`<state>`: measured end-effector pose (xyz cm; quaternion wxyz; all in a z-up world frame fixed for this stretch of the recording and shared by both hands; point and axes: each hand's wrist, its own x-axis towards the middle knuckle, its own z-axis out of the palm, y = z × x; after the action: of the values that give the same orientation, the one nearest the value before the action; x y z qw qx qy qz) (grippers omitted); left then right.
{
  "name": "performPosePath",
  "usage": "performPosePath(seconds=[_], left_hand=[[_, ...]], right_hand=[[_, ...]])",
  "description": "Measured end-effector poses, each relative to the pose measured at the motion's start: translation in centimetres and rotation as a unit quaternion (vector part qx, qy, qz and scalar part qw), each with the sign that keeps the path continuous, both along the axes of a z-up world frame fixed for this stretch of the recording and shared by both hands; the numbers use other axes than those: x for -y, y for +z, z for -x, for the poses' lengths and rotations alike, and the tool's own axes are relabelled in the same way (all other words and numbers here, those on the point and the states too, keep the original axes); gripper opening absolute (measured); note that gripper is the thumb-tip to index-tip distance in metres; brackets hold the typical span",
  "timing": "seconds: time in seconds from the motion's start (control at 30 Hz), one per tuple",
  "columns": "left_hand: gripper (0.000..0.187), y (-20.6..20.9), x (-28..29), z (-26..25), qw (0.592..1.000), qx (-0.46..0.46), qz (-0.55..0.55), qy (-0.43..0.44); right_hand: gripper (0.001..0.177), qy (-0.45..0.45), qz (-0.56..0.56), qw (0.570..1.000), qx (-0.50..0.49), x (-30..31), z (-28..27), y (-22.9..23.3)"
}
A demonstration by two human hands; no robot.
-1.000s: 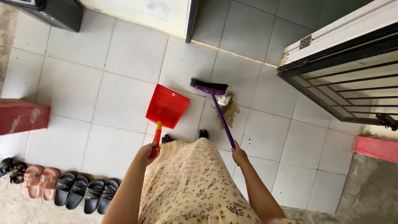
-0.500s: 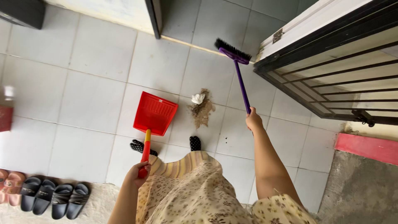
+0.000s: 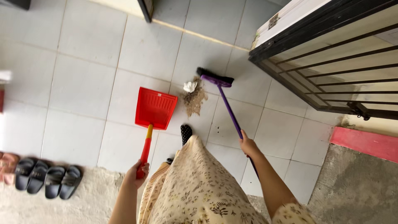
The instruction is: The person sweeps dirt and debris from a tiled and concrete floor into a pile using a purple broom and then collects it into a red dustpan.
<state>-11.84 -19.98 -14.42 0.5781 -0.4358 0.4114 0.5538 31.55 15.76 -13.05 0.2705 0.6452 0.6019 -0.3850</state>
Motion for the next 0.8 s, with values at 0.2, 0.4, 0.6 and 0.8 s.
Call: performPosePath(seconds=[0.2,0.4,0.6,0.8], left_hand=[[0.033,-1.7,1.5,-0.3,0.997,-0.031,0.065,-0.008],[0.038,-3.2,4.9,-2.3,0.997,-0.017,-0.001,0.07],[0.042,-3.6,8.3,-3.9,0.994,0.001,0.01,0.109],[0.057,-3.3,10.4,-5.2,0.993,-0.024,0.011,0.113]], right_hand=[[0.062,-0.024,-0.066,0.996,-0.045,-2.3,0.6,1.7],[0.066,0.095,-0.138,0.985,-0.037,-3.0,5.5,-4.6],[0.068,0.106,-0.036,0.994,0.01,8.1,1.0,-4.4],[0.062,0.151,-0.062,0.986,0.041,6.0,-2.1,-0.8]])
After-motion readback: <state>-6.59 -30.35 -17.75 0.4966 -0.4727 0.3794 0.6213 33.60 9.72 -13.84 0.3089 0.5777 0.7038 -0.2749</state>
